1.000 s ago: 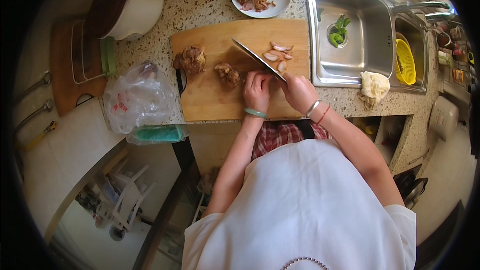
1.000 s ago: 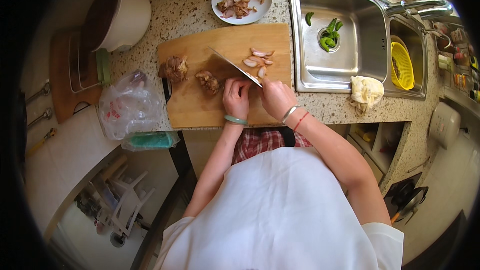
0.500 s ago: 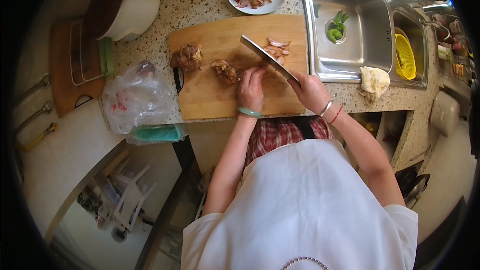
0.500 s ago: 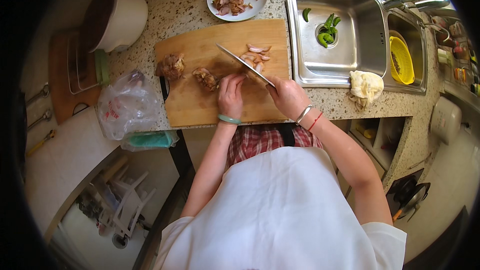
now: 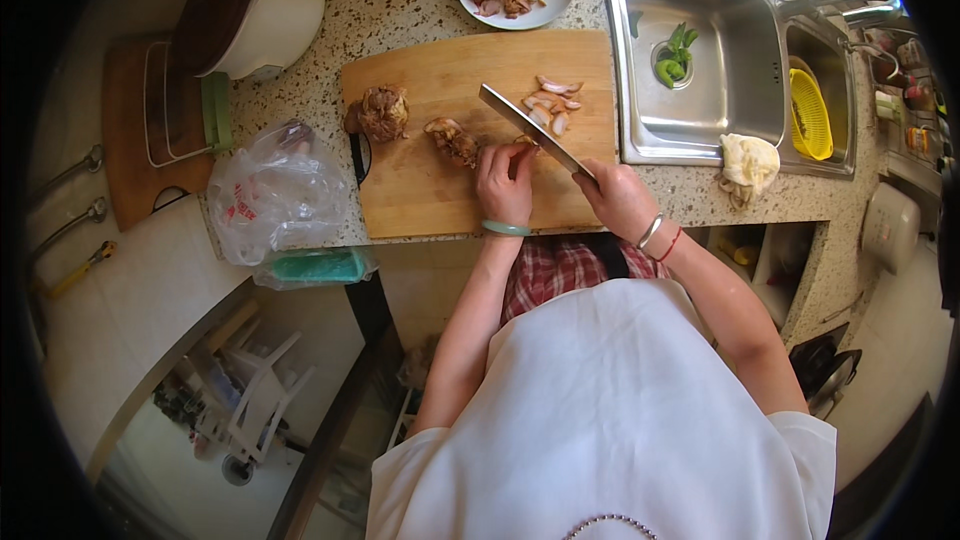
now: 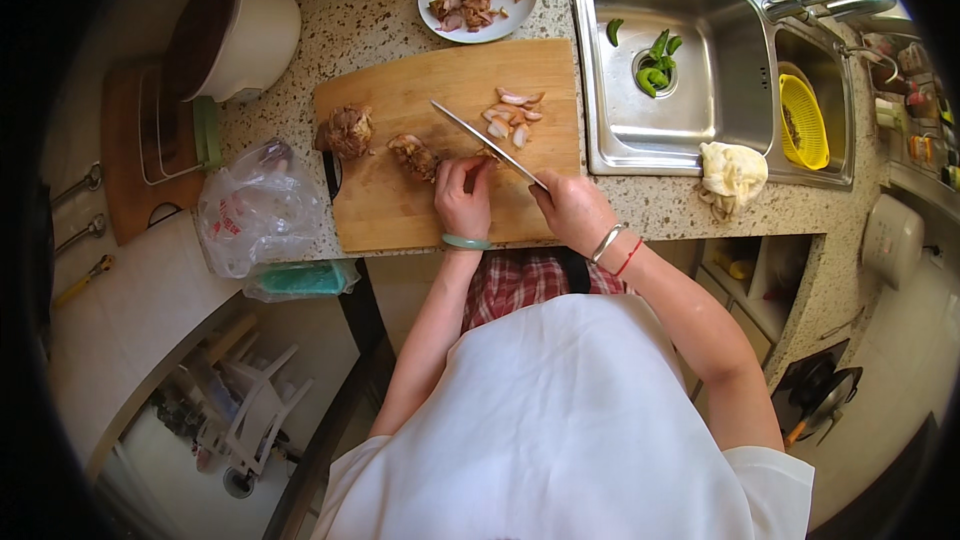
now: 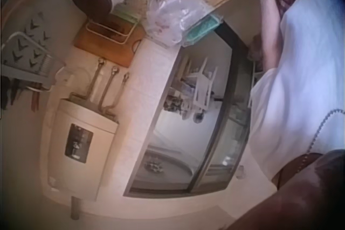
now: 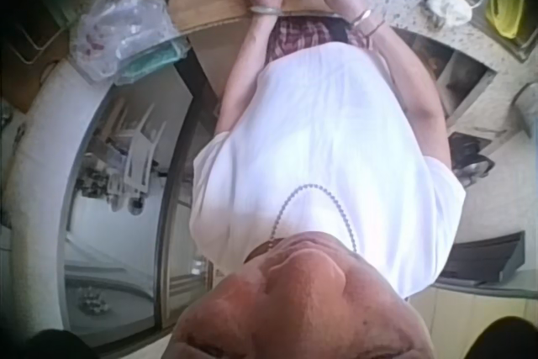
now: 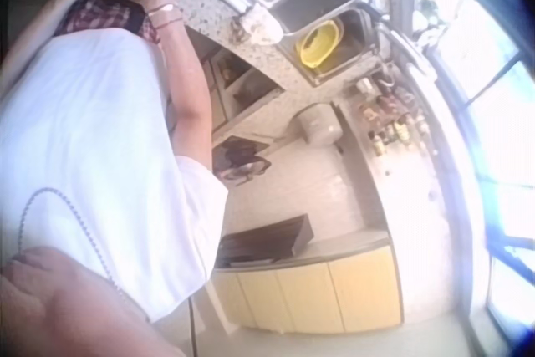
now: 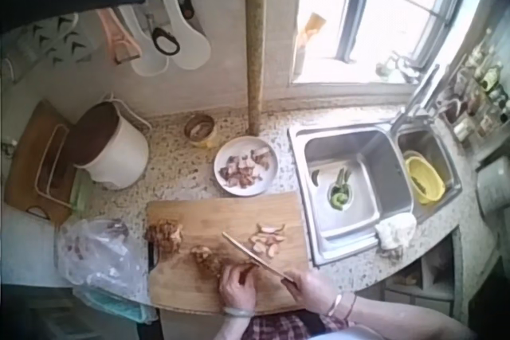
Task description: The person slices cooked meat into thin strips on a wooden cutting board using a large cleaver. They hold the meat with their left hand and cut with their right, periodically transferring the sliced pieces to a white plate nearby.
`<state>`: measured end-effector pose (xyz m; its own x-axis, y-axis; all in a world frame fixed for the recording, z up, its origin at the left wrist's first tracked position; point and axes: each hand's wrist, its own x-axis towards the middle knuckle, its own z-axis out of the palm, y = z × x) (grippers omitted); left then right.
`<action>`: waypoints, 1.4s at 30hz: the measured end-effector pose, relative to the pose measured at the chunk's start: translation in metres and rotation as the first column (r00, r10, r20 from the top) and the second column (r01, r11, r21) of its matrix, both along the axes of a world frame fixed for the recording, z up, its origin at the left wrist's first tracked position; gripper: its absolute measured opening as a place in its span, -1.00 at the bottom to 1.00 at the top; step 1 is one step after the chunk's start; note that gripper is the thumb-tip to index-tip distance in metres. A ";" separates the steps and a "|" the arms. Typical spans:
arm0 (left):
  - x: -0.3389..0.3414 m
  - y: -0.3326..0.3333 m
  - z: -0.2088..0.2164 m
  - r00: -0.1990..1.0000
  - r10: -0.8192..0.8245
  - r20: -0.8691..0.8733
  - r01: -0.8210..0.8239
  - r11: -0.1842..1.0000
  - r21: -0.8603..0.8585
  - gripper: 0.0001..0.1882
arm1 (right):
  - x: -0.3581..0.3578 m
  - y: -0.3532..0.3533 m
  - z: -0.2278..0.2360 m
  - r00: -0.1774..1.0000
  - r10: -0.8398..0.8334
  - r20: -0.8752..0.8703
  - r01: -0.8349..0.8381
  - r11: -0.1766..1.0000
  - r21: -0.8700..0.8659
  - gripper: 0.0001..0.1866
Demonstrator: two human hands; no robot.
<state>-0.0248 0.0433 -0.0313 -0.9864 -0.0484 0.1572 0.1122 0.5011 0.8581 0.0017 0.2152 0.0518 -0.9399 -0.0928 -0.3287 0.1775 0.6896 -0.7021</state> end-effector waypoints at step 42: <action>-0.010 0.016 -0.008 0.998 0.022 -0.061 -0.019 0.999 0.040 -0.85 | -0.002 0.023 0.010 0.998 0.027 0.051 -0.030 0.998 0.059 -0.82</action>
